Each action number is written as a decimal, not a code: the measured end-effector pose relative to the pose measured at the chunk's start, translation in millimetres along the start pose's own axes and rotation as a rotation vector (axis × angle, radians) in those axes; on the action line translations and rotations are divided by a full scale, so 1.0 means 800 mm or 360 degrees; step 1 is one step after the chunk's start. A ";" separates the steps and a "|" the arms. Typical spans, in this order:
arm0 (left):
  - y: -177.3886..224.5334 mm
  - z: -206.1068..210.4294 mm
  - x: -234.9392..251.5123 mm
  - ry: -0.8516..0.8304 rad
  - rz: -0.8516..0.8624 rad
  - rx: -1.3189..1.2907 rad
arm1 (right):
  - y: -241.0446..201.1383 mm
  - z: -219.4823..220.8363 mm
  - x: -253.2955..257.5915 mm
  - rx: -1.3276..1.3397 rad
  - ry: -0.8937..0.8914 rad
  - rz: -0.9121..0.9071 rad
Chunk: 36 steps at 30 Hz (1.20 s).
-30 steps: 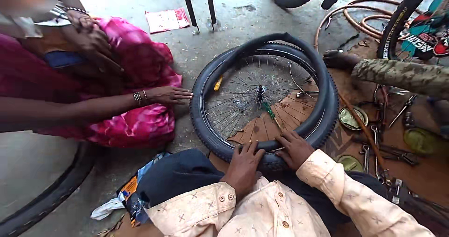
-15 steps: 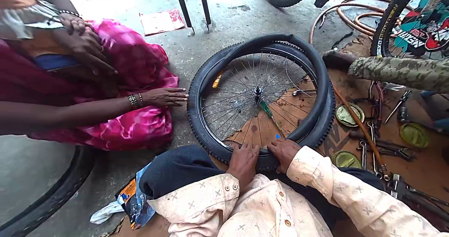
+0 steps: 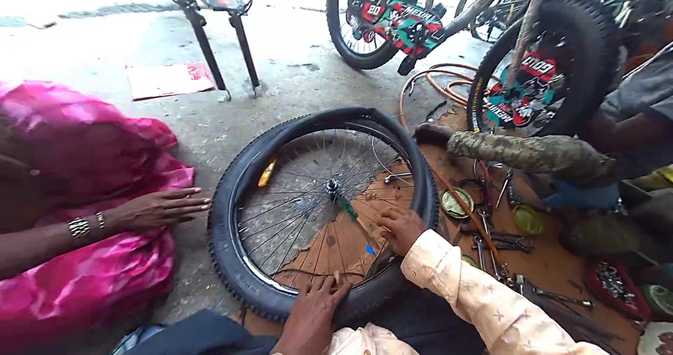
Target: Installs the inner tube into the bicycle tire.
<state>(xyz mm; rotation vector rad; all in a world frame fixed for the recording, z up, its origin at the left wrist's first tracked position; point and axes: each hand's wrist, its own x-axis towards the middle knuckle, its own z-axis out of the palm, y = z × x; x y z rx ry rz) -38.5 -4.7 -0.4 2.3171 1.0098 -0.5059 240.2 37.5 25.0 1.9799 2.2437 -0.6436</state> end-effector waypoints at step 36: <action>0.019 -0.028 0.015 -0.0157 -0.0093 -0.0275 | -0.094 0.026 -0.033 -0.0378 -0.1085 -0.0291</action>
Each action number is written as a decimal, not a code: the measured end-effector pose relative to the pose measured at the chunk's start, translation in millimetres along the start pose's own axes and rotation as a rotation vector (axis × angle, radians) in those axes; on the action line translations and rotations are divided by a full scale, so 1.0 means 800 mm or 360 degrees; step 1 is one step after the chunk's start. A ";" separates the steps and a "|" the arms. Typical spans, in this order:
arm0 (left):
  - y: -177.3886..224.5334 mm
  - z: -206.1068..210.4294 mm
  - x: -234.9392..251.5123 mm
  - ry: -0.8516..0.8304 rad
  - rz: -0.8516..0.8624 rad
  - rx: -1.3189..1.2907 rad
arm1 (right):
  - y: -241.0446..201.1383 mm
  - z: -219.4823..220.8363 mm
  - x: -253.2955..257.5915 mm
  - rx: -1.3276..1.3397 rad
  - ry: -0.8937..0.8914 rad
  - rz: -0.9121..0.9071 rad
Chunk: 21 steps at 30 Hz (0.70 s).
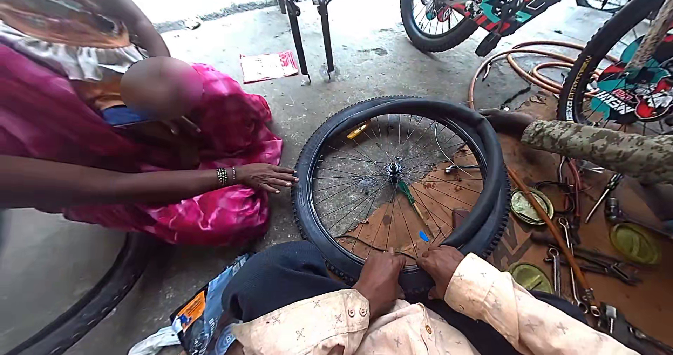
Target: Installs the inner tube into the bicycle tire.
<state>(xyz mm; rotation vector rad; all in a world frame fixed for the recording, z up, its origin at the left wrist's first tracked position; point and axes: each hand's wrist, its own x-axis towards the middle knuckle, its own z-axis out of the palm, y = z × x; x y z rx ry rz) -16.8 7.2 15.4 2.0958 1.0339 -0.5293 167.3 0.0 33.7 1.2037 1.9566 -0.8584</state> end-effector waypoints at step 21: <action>-0.016 -0.024 -0.019 0.0130 0.0126 -0.0622 | 0.137 0.049 -0.091 -0.0125 0.1157 0.0391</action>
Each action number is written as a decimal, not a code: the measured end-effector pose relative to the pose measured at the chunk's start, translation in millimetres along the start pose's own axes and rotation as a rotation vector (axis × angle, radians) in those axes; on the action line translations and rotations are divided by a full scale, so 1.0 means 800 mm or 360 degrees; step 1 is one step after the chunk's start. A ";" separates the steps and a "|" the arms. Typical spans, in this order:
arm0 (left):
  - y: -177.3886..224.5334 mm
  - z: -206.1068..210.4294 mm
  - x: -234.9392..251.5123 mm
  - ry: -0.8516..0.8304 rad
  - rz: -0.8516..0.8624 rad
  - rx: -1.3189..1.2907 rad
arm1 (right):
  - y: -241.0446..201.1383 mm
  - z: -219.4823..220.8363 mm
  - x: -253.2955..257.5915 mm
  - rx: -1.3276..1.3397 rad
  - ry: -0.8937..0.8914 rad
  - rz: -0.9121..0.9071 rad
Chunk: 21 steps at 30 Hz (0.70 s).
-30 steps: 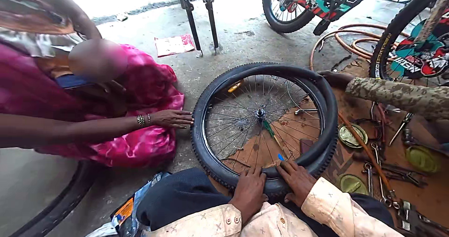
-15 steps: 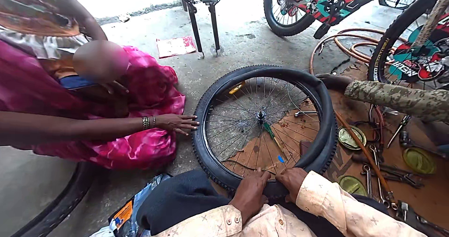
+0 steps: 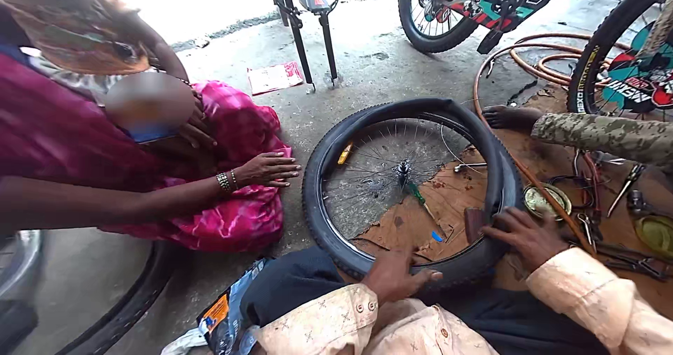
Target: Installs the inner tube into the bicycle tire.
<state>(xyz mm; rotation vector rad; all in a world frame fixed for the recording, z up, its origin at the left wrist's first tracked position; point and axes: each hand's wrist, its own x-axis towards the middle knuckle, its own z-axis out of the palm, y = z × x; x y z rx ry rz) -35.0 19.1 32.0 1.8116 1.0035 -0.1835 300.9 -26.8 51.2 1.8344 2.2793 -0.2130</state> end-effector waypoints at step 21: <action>-0.010 -0.019 -0.048 0.0249 -0.0690 0.0483 | -0.181 0.032 0.023 0.0305 -0.0581 -0.0204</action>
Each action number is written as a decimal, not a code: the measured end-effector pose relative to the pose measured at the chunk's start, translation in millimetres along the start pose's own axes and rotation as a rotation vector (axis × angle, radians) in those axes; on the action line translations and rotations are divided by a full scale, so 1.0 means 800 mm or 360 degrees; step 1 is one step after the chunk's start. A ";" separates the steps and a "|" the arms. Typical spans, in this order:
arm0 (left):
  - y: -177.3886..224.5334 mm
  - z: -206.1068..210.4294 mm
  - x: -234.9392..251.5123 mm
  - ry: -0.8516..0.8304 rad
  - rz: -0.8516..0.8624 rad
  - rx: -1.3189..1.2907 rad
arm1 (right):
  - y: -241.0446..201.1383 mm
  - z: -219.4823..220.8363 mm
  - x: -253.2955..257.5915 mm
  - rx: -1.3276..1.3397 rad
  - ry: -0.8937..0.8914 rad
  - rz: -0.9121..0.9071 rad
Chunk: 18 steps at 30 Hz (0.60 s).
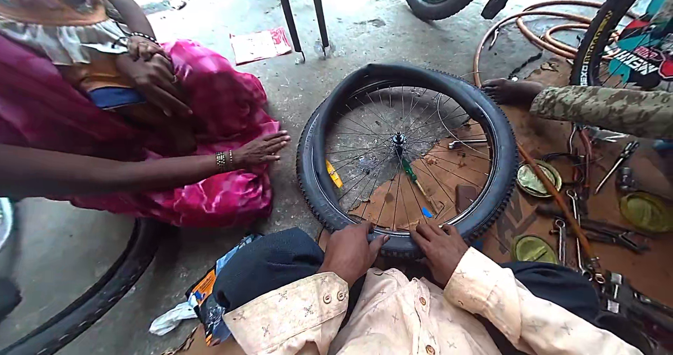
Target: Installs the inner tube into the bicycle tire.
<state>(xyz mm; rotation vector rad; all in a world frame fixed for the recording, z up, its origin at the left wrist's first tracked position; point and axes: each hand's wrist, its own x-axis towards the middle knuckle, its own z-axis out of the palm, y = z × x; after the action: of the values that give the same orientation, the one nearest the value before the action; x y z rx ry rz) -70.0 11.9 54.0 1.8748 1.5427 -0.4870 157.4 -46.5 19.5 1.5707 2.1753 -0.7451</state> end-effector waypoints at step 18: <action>0.001 0.023 0.023 0.0140 0.0131 0.0546 | 0.008 0.023 0.004 0.0448 0.0564 -0.0078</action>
<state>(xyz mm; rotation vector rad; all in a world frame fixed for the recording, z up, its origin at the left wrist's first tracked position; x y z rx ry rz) -62.9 12.0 29.0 2.2362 1.5037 -0.6741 161.8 -53.6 1.9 1.9196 2.4499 -0.8759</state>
